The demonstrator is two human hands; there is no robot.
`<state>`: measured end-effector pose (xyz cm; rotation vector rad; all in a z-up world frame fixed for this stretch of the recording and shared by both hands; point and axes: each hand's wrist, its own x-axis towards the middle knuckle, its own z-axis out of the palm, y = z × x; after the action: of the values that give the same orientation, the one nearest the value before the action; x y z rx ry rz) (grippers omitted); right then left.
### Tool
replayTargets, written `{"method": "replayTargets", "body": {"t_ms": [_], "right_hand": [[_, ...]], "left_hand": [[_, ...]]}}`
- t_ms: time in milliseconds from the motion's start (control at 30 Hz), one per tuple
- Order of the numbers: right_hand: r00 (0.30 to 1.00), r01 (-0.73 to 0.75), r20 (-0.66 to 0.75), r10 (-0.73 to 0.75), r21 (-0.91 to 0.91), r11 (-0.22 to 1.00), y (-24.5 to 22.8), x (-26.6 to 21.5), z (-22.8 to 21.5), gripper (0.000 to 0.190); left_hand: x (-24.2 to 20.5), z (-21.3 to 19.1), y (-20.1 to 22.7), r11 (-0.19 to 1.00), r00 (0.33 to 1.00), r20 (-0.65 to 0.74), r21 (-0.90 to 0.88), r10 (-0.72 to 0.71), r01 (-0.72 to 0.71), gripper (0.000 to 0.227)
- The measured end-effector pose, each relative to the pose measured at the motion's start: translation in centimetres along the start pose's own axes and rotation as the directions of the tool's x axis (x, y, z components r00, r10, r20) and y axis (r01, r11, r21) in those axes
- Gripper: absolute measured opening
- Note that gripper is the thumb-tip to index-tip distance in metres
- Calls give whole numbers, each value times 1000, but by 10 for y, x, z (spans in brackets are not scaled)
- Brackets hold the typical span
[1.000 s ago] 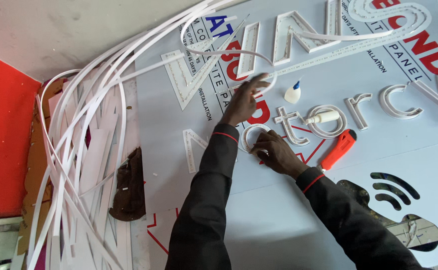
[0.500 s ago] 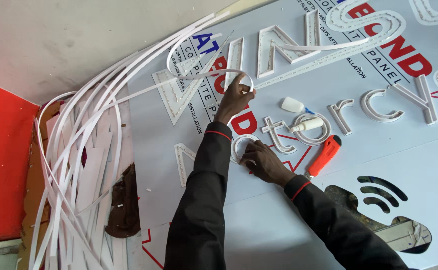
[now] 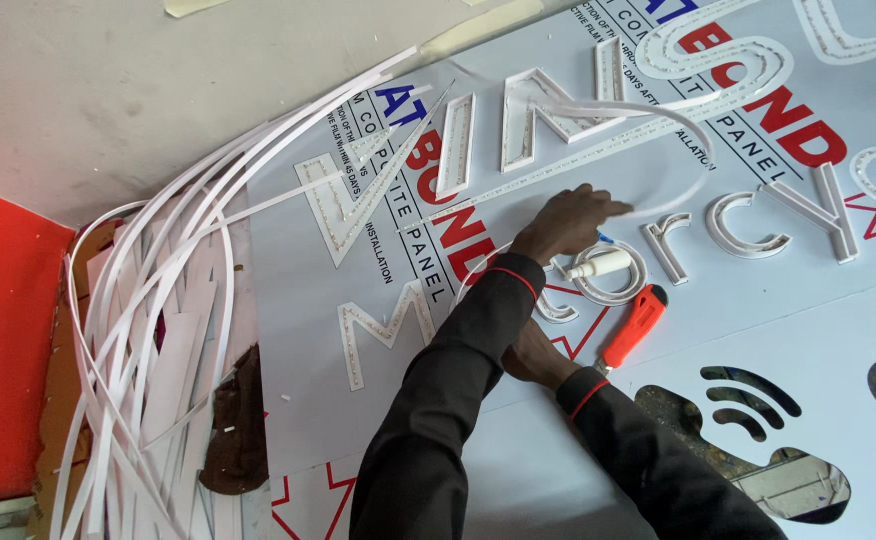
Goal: The person assembles illuminated sign letters by applying glue to the edges of white plastic letter frames and attaching flexible LED strips. They work on a large white panel, handling letters such as 'M', 'O', and 'T' to form the word 'Motorcy'.
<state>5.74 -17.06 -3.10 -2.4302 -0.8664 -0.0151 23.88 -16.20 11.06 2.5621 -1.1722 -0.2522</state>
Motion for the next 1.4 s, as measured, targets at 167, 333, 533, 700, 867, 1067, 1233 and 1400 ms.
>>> {"method": "replayTargets", "body": {"t_ms": [167, 333, 533, 700, 867, 1067, 1233, 1400], "right_hand": [[954, -244, 195, 226, 73, 967, -31, 22, -35, 28], [997, -21, 71, 10, 166, 986, -8, 23, -24, 17], [988, 156, -43, -150, 294, 943, -4, 20, -40, 18], [983, 182, -41, -179, 344, 921, -11, 19, -56, 21], [984, 178, -33, -178, 355, 918, -18, 19, -67, 17], [981, 195, -70, -182, 372, 908, -8, 5, -86, 25], [981, 195, -87, -175, 366, 910, -13, -19, -103, 23], [979, 189, -133, -154, 311, 931, -16, -28, -81, 13]], "left_hand": [[-11, 20, -29, 995, 995, -73, 76, 62, -57, 54], [-42, 1, -65, 999, 979, -200, -18, -36, 33, 64], [-186, -12, -51, 961, 879, -475, -263, -52, -85, 36], [-302, 21, -20, 901, 913, -308, -415, -269, 126, 30], [-321, 55, -12, 907, 892, -353, -401, -283, 129, 13], [-318, 69, -17, 935, 865, -443, -347, -235, 76, 10], [-317, 73, -15, 935, 858, -446, -341, -256, 102, 12], [-316, 77, -18, 929, 845, -464, -356, -268, 99, 15]]}}
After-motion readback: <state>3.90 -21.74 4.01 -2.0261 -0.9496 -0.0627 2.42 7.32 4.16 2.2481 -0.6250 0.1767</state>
